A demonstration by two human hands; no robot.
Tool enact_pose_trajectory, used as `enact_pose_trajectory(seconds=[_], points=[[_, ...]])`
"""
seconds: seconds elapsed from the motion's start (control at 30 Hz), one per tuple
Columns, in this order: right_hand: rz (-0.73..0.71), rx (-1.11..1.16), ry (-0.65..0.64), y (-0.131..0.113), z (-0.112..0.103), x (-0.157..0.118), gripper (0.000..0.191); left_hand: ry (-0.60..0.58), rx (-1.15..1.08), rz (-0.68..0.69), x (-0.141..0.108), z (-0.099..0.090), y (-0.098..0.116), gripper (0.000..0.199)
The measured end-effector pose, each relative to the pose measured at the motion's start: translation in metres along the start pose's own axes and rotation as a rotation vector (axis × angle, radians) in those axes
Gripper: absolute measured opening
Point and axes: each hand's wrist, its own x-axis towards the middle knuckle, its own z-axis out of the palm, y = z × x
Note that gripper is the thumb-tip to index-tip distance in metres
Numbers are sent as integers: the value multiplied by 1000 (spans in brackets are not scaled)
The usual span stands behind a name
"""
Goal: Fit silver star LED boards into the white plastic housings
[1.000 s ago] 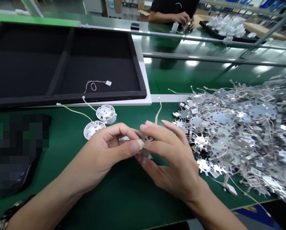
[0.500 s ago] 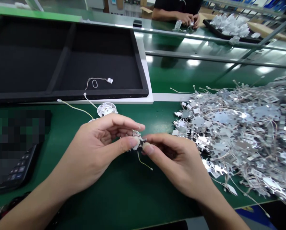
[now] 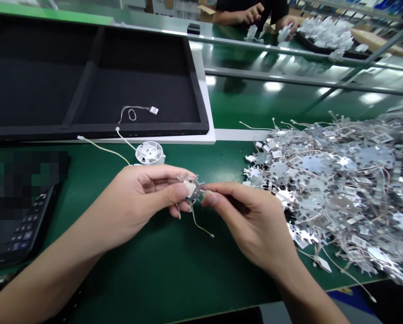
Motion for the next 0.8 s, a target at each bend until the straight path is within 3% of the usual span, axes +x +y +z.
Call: enact_pose_trajectory(seconds=[0.17, 0.4, 0.6, 0.7, 0.8], points=[[-93, -182, -84, 4, 3, -3, 18, 102, 103, 33, 3, -5, 2, 15], [-58, -312, -195, 6, 9, -8, 17, 145, 431, 108, 2, -8, -11, 21], [-93, -355, -198, 7, 13, -10, 15, 166, 585, 159, 2, -7, -18, 28], [-95, -350, -181, 8, 14, -11, 9, 163, 609, 199, 0, -6, -20, 22], [-109, -351, -171, 8, 13, -11, 14, 166, 635, 232, -2, -5, -21, 16]])
